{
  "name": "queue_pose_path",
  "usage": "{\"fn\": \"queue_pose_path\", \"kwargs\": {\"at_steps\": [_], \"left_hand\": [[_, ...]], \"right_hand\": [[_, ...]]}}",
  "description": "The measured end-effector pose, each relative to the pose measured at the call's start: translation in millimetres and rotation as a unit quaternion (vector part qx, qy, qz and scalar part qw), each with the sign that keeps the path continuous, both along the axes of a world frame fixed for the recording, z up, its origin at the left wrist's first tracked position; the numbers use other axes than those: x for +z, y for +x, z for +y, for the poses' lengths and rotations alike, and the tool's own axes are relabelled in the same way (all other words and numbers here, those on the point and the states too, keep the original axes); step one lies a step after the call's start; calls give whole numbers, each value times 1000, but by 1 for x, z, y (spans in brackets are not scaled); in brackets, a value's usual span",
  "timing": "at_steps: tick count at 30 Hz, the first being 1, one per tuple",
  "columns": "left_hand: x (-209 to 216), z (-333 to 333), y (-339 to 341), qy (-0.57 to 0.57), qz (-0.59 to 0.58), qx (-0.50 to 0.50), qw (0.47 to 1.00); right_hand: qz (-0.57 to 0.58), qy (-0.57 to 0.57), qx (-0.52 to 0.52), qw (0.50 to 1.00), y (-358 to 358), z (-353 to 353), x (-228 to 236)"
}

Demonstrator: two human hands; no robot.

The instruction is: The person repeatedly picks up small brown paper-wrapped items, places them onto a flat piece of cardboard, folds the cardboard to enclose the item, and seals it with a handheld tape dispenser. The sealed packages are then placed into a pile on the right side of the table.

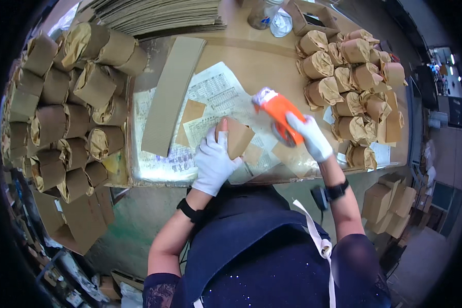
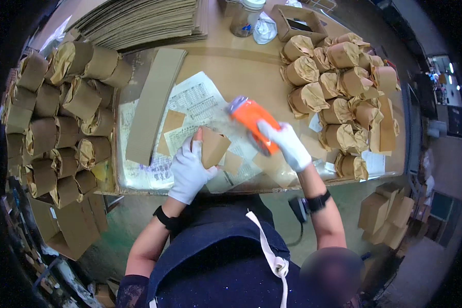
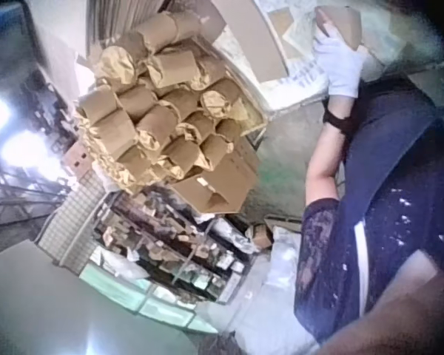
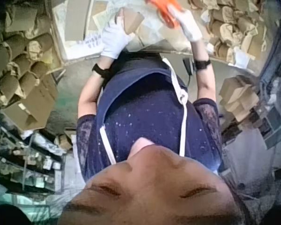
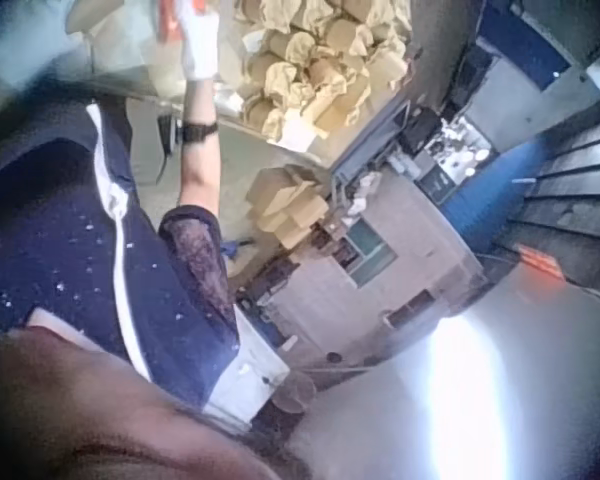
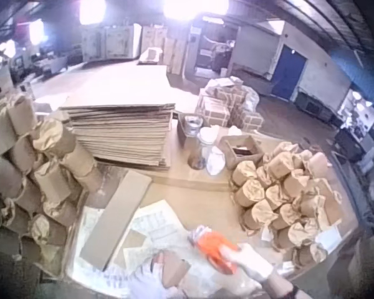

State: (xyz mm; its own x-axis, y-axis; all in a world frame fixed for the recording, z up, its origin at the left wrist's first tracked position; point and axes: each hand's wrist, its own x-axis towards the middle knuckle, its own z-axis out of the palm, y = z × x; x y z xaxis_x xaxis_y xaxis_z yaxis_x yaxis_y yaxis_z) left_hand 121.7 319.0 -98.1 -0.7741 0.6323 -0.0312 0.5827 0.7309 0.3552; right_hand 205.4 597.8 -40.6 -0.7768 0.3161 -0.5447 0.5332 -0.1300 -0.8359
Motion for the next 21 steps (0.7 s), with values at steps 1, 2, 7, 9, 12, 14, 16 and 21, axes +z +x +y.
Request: {"fn": "queue_pose_path", "kwargs": {"at_steps": [1, 2, 7, 9, 12, 14, 16, 21], "left_hand": [[-3, -3, -5, 13, -30, 2, 999], [-7, -6, -10, 24, -60, 5, 998], [-5, -23, -49, 105, 20, -67, 992], [-29, -34, -45, 75, 52, -60, 994], [-6, -30, -63, 66, -106, -44, 991], [-2, -28, -70, 105, -163, -45, 980], [8, -20, -75, 97, -201, -57, 973], [-8, 3, -72, 123, -166, -15, 978]], "right_hand": [[-2, -10, 28, 1000, 17, -8, 9], [-35, -40, 50, 997, 26, -21, 23], [-100, 54, 117, 987, 5, -75, -8], [-97, 35, 127, 987, -9, -82, -7], [-140, 48, 119, 982, 22, -61, -23], [-172, 100, 110, 974, 46, -58, -24], [-163, 178, 120, 963, 44, -73, -38], [-213, 248, 161, 931, 11, -97, -39]]}}
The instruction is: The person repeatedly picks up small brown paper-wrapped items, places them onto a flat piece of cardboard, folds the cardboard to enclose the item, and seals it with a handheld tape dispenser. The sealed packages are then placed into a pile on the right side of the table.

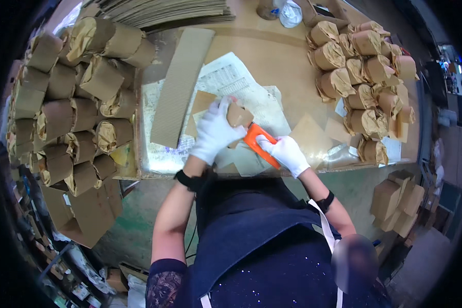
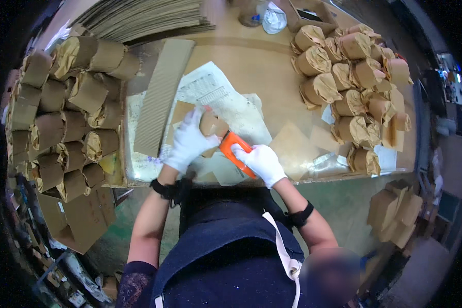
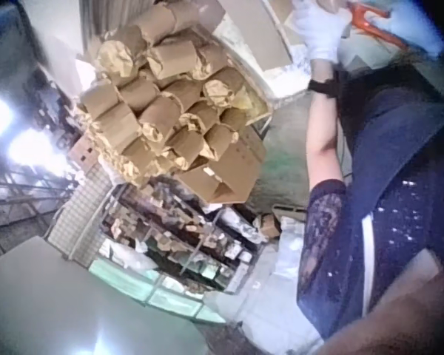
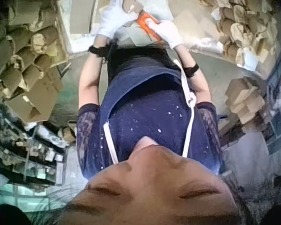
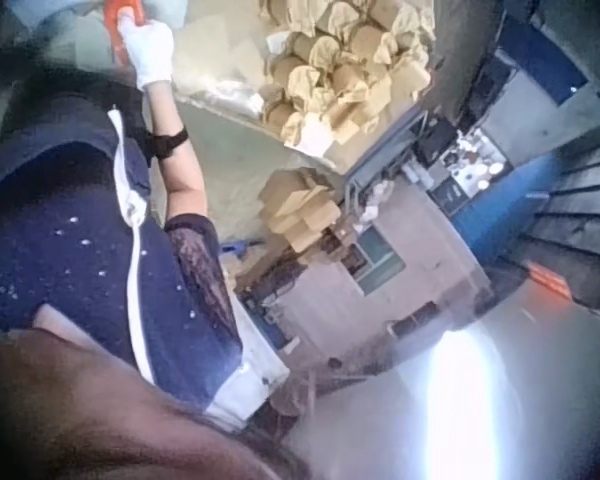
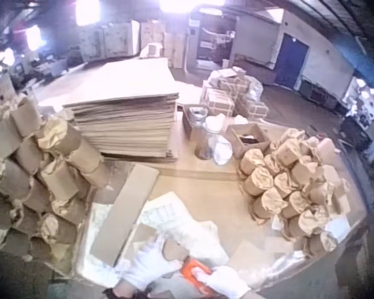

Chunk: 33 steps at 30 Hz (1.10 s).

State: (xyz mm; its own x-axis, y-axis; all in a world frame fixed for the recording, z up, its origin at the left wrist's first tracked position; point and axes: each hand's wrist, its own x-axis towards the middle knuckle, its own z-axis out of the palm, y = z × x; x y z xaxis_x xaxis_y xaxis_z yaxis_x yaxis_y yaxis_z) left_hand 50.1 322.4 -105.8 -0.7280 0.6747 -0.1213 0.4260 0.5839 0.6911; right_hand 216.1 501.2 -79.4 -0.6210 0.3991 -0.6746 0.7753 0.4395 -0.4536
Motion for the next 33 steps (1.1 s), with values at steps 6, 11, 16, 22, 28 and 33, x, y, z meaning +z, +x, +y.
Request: {"fn": "queue_pose_path", "kwargs": {"at_steps": [6, 11, 16, 22, 28, 33], "left_hand": [[12, -98, 67, 46, 262, -28, 964], [50, -68, 85, -170, 174, -26, 970], [48, -95, 37, 13, 48, 76, 996], [129, -139, -37, 8, 98, 175, 980], [142, -160, -68, 58, 75, 254, 962], [142, -155, -87, 37, 84, 263, 961]], "right_hand": [[151, 86, -48, 984, -1, 17, -18], [204, 449, 122, 861, -3, 80, -36], [103, 455, 140, 873, 5, 100, -34], [361, 378, 59, 851, -21, 86, -6], [450, 177, 319, 815, -184, -8, 11], [557, 255, 364, 702, -320, -89, -48]]}}
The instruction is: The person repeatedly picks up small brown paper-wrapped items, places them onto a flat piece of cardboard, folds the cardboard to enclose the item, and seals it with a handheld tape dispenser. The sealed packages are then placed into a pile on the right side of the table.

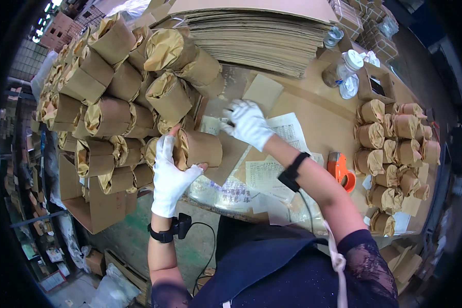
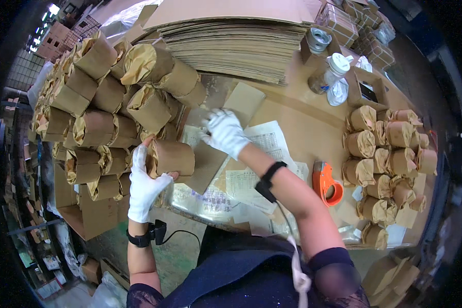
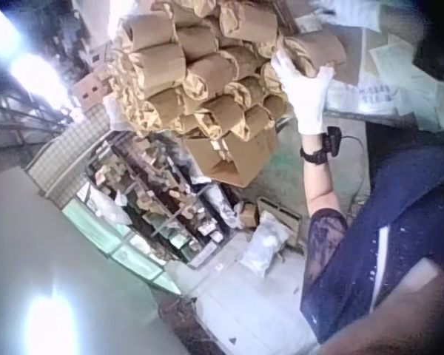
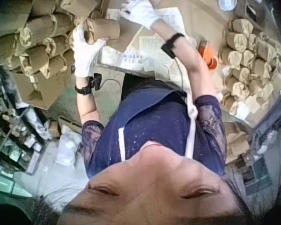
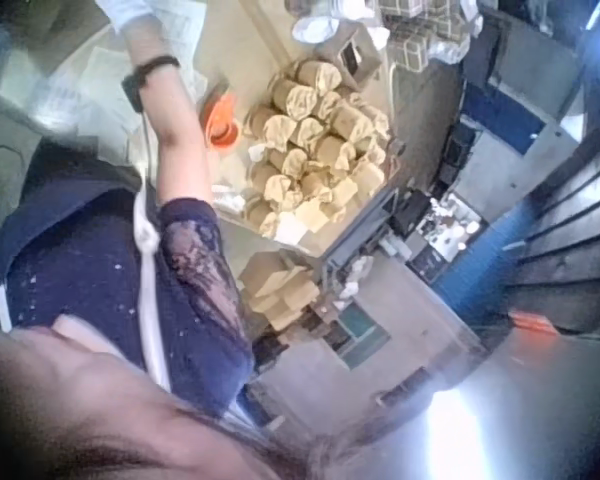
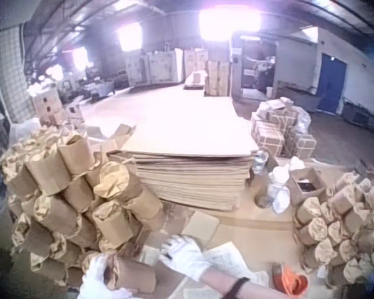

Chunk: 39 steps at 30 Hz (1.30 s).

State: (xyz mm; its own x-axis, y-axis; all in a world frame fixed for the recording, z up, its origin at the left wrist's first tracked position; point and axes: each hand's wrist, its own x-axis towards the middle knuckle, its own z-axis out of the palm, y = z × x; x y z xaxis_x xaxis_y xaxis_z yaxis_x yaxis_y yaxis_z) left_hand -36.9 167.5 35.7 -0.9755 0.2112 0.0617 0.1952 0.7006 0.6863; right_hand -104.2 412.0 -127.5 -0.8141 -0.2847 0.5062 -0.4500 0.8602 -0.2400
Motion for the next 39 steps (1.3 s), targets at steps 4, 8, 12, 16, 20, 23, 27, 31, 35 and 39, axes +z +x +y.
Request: {"fn": "queue_pose_path", "kwargs": {"at_steps": [4, 8, 12, 16, 20, 23, 27, 31, 35, 39], "left_hand": [[-8, 16, -30, -45, 23, -18, 999], [-33, 54, -76, -107, 49, -49, 992], [-73, 118, -125, -199, 71, -43, 977], [-104, 140, -133, -277, 208, -51, 937], [-64, 117, -127, -130, 386, -30, 913], [13, 93, -148, -135, 486, 112, 856], [17, 57, -210, -220, 244, 145, 933], [25, 37, -249, -176, 179, 122, 960], [66, 32, -260, -132, 201, 32, 970], [89, 32, -275, -298, 140, -46, 943]], "right_hand": [[-58, -10, 21, 998, -1, 0, -34], [-67, -61, 28, 996, 67, 27, -23], [-80, -111, -3, 991, 129, 55, -15], [-89, -117, -30, 989, 147, 62, -9], [-82, -115, -45, 989, 145, 63, -14], [-73, -115, -38, 990, 146, 65, -10], [-66, -108, -32, 991, 147, 62, -10], [-64, -99, -46, 992, 150, 62, -14], [-79, -96, -52, 991, 152, 66, -22], [-70, -94, -56, 992, 153, 65, -21]]}}
